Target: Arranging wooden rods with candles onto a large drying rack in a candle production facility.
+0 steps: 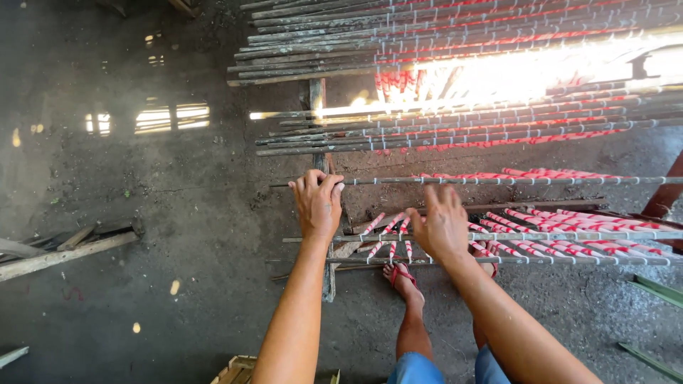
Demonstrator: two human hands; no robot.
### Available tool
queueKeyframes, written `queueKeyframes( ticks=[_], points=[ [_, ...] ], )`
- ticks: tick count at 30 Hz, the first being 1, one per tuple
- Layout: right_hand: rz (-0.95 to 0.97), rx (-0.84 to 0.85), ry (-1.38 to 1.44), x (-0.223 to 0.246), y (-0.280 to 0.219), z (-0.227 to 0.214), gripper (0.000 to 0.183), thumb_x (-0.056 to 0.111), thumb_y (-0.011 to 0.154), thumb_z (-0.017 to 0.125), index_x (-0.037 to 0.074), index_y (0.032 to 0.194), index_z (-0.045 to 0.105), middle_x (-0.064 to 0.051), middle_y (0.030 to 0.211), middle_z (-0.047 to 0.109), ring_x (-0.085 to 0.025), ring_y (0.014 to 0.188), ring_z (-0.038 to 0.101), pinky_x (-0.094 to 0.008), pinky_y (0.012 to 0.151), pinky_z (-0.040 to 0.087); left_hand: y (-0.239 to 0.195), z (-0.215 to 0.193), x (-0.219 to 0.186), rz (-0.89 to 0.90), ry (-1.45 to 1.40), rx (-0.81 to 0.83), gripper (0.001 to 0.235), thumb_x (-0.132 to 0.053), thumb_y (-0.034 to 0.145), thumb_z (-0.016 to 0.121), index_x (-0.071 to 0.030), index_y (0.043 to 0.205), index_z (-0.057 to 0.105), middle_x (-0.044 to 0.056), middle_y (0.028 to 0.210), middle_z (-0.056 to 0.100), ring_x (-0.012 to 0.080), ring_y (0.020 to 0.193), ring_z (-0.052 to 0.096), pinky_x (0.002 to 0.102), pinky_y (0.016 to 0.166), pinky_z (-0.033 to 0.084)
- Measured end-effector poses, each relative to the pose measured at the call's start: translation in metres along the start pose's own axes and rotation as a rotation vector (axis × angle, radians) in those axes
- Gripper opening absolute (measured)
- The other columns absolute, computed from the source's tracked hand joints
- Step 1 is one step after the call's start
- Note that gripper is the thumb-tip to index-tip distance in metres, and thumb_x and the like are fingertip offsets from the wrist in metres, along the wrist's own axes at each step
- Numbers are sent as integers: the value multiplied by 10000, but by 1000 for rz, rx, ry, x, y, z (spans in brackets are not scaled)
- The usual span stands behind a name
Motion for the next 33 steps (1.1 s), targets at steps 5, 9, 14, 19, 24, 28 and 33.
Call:
queueKeyframes(
  ticks=[5, 9, 14, 19, 24, 28, 33],
  points=[
    [-55, 199, 2, 48, -2, -37, 661, 510, 969, 555, 188, 1533, 432, -209, 1506, 450, -423, 1464, 396, -571, 1094, 434, 3, -8, -5, -23, 6, 38, 102, -317, 939, 718, -291, 1038, 721, -10, 1039, 537, 307, 1095, 578, 684, 1135, 345],
    [-110, 190, 37, 48, -2, -30, 715, 533, 938, 590, 202, 1549, 419, -168, 1535, 407, -415, 1466, 382, -584, 1107, 415, 5, -10, -4, -27, 0, 57, 107, -313, 932, 732, -289, 1036, 739, -12, 1029, 541, 305, 1079, 587, 685, 1121, 363],
    [-92, 124, -38, 16, -14, -40, 660, 554, 910, 598, 255, 1488, 489, -132, 1497, 481, -376, 1400, 469, -587, 1099, 403, 6, -8, -2, -29, 22, 77, 122, -319, 916, 742, -318, 1038, 736, -13, 1031, 543, 306, 1072, 591, 678, 1119, 376],
    [36, -171, -97, -51, -17, -28, 523, 436, 904, 656, 157, 1346, 647, -116, 1361, 615, -323, 1217, 623, -522, 999, 493, 8, -4, 1, -43, 10, 79, 119, -316, 915, 755, -318, 1033, 738, -4, 1030, 540, 320, 1057, 592, 687, 1118, 367],
    [-64, 41, 57, -40, -4, -47, 687, 351, 907, 643, 290, 1555, 424, -170, 1567, 415, -474, 1379, 471, -613, 1032, 469, 6, 0, 4, -26, 69, 71, 137, -343, 897, 759, -347, 1030, 728, -5, 1042, 540, 315, 1059, 588, 666, 1115, 395],
    [-55, 86, 32, -25, -9, -53, 690, 428, 916, 626, 250, 1552, 424, -163, 1511, 458, -425, 1424, 439, -587, 1078, 438, 7, 11, 13, -34, 22, 81, 147, -278, 908, 772, -317, 1046, 739, 6, 1039, 544, 329, 1054, 593, 691, 1130, 351],
    [-48, 108, 6, -23, -10, -66, 700, 500, 901, 633, 264, 1529, 434, -115, 1465, 468, -381, 1423, 427, -584, 1105, 403, 7, 16, 18, -34, 53, 90, 165, -311, 894, 776, -331, 1053, 737, 0, 1052, 537, 320, 1063, 583, 688, 1136, 352]
  ],
)
Point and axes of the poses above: each hand's wrist, its own y-axis towards the middle knuckle, its own z-axis out of the palm, x = y × z, the point moved 1 cm from there along y, towards the middle knuckle
